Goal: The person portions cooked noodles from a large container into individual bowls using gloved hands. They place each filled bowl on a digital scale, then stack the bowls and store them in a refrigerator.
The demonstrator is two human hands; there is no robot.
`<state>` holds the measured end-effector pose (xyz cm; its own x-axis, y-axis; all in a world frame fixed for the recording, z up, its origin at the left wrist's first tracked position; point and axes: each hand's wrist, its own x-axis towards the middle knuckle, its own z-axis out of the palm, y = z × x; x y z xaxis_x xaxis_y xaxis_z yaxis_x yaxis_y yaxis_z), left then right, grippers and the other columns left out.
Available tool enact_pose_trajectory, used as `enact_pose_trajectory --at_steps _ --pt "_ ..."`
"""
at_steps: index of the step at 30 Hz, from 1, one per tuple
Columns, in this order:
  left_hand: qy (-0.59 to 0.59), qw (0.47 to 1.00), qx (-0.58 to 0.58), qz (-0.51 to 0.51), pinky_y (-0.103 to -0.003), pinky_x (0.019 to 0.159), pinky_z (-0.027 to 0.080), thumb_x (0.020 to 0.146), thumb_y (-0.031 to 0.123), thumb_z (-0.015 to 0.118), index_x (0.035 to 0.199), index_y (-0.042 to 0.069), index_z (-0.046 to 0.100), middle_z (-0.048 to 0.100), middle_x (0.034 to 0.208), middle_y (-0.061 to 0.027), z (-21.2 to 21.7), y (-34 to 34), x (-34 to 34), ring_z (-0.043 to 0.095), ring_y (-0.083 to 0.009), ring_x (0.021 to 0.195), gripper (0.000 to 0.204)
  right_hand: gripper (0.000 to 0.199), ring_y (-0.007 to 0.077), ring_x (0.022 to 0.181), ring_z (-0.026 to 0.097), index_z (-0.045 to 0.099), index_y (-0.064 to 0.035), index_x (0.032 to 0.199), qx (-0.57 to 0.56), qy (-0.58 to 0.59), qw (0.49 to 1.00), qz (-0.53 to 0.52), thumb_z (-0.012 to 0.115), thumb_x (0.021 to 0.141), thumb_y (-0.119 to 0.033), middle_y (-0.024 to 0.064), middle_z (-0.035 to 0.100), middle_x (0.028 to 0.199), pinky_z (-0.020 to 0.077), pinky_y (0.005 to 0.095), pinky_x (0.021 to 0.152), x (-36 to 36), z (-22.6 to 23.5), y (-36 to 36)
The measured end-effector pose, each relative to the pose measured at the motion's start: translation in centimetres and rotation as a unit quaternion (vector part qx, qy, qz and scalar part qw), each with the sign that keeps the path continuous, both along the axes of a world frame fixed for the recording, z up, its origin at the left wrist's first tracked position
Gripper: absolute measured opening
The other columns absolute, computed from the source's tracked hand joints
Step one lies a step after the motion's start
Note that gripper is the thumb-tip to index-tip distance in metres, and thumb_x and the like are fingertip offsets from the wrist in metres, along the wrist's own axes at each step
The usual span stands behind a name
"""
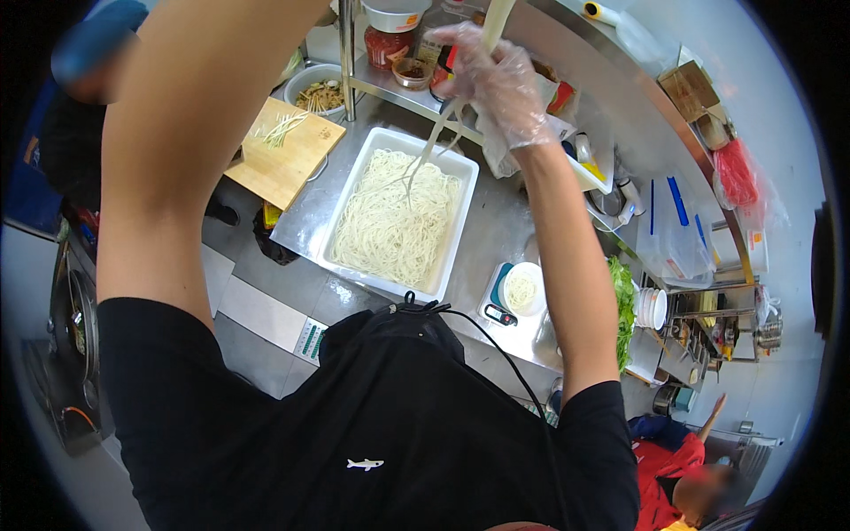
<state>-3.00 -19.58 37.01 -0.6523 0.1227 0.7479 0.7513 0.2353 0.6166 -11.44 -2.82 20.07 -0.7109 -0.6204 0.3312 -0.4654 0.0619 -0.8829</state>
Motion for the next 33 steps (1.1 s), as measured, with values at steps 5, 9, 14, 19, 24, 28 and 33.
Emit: enact_pose_trajectory --at_steps 5,9,14,19,24,28,33 --pt "0.020 0.997 0.027 0.063 -0.031 0.064 0.049 0.096 0.032 0.070 0.095 0.011 0.057 0.060 0.080 -0.0042 -5.4 1.4 -1.3 0.058 -0.0131 0.074 0.025 0.050 0.0181 0.103 0.065 0.061 0.0113 0.130 0.035 -0.021 0.999 -0.011 0.067 0.095 -0.025 0.0143 0.071 0.117 0.0515 0.0306 0.090 0.0 5.6 2.8" --pt "0.008 0.991 0.064 0.120 -0.033 0.069 0.053 0.094 0.033 0.075 0.097 0.010 0.058 0.062 0.082 -0.0056 -12.4 1.3 -2.2 0.061 -0.0142 0.079 0.029 0.048 0.0151 0.099 0.063 0.063 0.0117 0.125 0.046 0.074 0.986 0.141 0.066 0.096 -0.027 0.0122 0.071 0.113 0.0520 0.0296 0.086 -2.8 7.2 2.9" --pt "-0.169 0.977 0.036 0.121 -0.039 0.085 0.060 0.085 0.031 0.085 0.126 0.005 0.064 0.072 0.114 -0.0121 -19.1 5.7 -3.7 0.071 -0.0236 0.099 0.053 0.025 0.0329 0.083 0.070 0.075 0.0046 0.092 0.151 0.485 0.844 0.174 0.061 0.085 -0.016 0.0257 0.072 0.093 0.0563 0.0407 0.075 -4.9 9.2 2.2" --pt "-0.200 0.974 0.096 0.057 -0.042 0.090 0.058 0.090 0.018 0.076 0.127 0.000 0.064 0.069 0.120 -0.0127 -22.6 9.7 -8.3 0.068 -0.0235 0.104 0.044 0.021 0.0345 0.090 0.072 0.077 -0.0014 0.084 0.326 0.479 0.812 0.068 0.072 0.079 -0.021 0.0270 0.071 0.097 0.0585 0.0465 0.075 0.6 13.2 6.1" --pt "-0.217 0.910 0.335 -0.117 -0.036 0.071 0.054 0.098 0.018 0.054 0.108 0.001 0.067 0.067 0.091 -0.0080 -23.0 9.5 -13.6 0.064 -0.0213 0.082 0.024 0.058 0.0386 0.115 0.063 0.053 -0.0153 0.128 0.202 0.457 0.863 -0.077 0.080 0.080 -0.034 0.0231 0.061 0.135 0.0546 0.0452 0.098 1.9 9.1 14.3" --pt "-0.202 0.918 0.332 -0.076 -0.027 0.045 0.031 0.090 0.011 0.076 0.082 0.015 0.060 0.048 0.061 0.0043 -10.7 13.7 -6.9 0.043 -0.0095 0.051 0.019 0.101 0.0357 0.138 0.051 0.039 -0.0081 0.156 0.021 0.181 0.976 -0.116 0.084 0.079 -0.055 0.0200 0.055 0.143 0.0450 0.0490 0.112 1.9 -1.4 14.9" --pt "-0.095 0.949 0.234 -0.191 -0.028 0.047 0.034 0.092 0.016 0.074 0.082 0.013 0.061 0.050 0.063 0.0016 -5.6 18.9 -8.1 0.046 -0.0111 0.053 0.016 0.092 0.0296 0.138 0.052 0.042 -0.0065 0.154 0.045 0.067 0.985 -0.152 0.077 0.086 -0.058 0.0143 0.062 0.141 0.0357 0.0463 0.121 2.7 -8.0 14.7"
